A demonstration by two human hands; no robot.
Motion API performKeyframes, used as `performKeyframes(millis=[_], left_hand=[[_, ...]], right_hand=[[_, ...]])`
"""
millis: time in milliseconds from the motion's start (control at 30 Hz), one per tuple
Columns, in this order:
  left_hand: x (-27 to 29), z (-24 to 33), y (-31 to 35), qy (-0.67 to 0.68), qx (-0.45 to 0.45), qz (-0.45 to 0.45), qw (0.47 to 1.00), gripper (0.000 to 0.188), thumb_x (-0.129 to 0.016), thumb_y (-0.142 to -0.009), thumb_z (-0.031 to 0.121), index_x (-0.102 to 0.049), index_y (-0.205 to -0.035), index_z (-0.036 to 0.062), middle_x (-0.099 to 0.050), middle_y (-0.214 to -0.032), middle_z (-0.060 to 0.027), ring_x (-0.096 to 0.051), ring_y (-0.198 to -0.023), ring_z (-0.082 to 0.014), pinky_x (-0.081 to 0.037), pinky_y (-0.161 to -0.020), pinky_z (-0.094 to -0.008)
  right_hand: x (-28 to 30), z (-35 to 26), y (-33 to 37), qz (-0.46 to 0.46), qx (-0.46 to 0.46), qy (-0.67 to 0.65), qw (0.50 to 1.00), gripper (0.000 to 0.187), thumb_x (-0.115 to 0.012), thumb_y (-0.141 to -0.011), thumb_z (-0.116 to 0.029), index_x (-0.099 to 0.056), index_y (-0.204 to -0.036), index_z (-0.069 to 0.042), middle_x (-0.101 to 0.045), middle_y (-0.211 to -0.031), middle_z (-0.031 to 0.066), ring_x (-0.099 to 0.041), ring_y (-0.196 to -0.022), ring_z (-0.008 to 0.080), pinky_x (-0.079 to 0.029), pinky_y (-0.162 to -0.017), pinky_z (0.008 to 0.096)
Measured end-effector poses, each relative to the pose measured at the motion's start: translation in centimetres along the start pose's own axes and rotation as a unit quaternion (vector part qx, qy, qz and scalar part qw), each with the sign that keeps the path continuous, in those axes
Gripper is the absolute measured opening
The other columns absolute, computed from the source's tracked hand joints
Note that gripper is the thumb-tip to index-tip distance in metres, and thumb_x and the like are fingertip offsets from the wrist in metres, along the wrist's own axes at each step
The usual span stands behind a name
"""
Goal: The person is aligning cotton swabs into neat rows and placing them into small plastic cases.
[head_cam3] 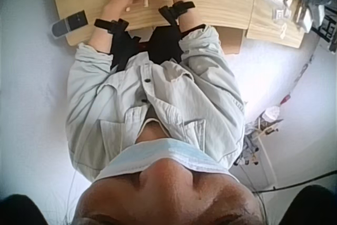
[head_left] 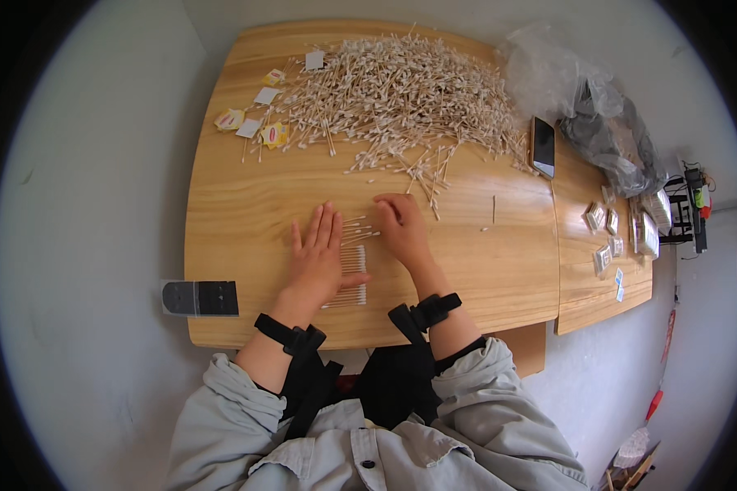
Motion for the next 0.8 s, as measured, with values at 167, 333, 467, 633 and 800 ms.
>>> performKeyframes(millis=[167,333,467,633,800], left_hand=[[1.7,0.1,0.6,0.013,-0.042,-0.038,0.998,0.115,-0.07,-0.065,0.062,-0.018,-0.146,-0.0013,-0.013,-0.155,-0.0168,-0.008,-0.144,-0.0285,-0.005,-0.114,-0.0551],[1.3,-0.5,1.7,0.094,-0.003,0.007,0.996,0.118,-0.077,-0.065,0.053,-0.012,-0.146,-0.003,-0.01,-0.152,-0.0253,-0.007,-0.143,-0.0363,-0.005,-0.113,-0.056],[-0.4,-1.0,2.4,0.119,0.013,0.056,0.991,0.121,-0.077,-0.065,0.052,-0.007,-0.146,-0.0032,-0.008,-0.152,-0.0277,-0.007,-0.143,-0.0384,-0.006,-0.113,-0.0555],[-0.6,-0.3,2.4,0.192,-0.048,0.047,0.979,0.123,-0.076,-0.064,0.056,-0.007,-0.146,-0.0044,-0.009,-0.151,-0.0287,-0.008,-0.142,-0.0395,-0.009,-0.113,-0.0547],[0.6,-0.3,2.5,0.146,-0.052,0.018,0.988,0.118,-0.076,-0.064,0.055,-0.015,-0.145,-0.0044,-0.01,-0.153,-0.0238,-0.009,-0.143,-0.0352,-0.008,-0.113,-0.0561]], right_hand=[[-0.3,0.5,2.4,0.074,-0.062,-0.182,0.979,0.031,-0.045,-0.098,-0.022,-0.057,-0.116,0.0,-0.053,-0.111,0.0118,-0.055,-0.099,0.0197,-0.045,-0.087,0.0289],[-1.2,-0.2,3.4,0.063,-0.009,-0.099,0.993,0.044,-0.032,-0.1,-0.032,-0.049,-0.126,0.0,-0.045,-0.124,0.0176,-0.041,-0.119,0.0291,-0.031,-0.104,0.0373],[-2.5,-0.9,3.2,0.062,0.016,-0.096,0.993,0.044,-0.033,-0.1,-0.032,-0.045,-0.129,-0.001,-0.044,-0.125,0.0184,-0.041,-0.12,0.0314,-0.031,-0.104,0.0381],[-4.8,-0.3,4.6,0.057,-0.055,-0.305,0.949,0.05,-0.032,-0.101,-0.035,-0.042,-0.131,0.002,-0.044,-0.13,0.0179,-0.04,-0.123,0.0301,-0.029,-0.106,0.0377],[-5.0,0.3,4.6,0.005,-0.073,-0.338,0.938,0.065,-0.032,-0.1,-0.048,-0.029,-0.139,0.004,-0.031,-0.145,0.0186,-0.027,-0.138,0.026,-0.019,-0.114,0.0372]])
Point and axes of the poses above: each hand's wrist, its own y-axis away from the middle knuckle, its own x-axis out of the back of the hand, z = x × y, the point moved 2 cm from there along -y, towards the middle knuckle
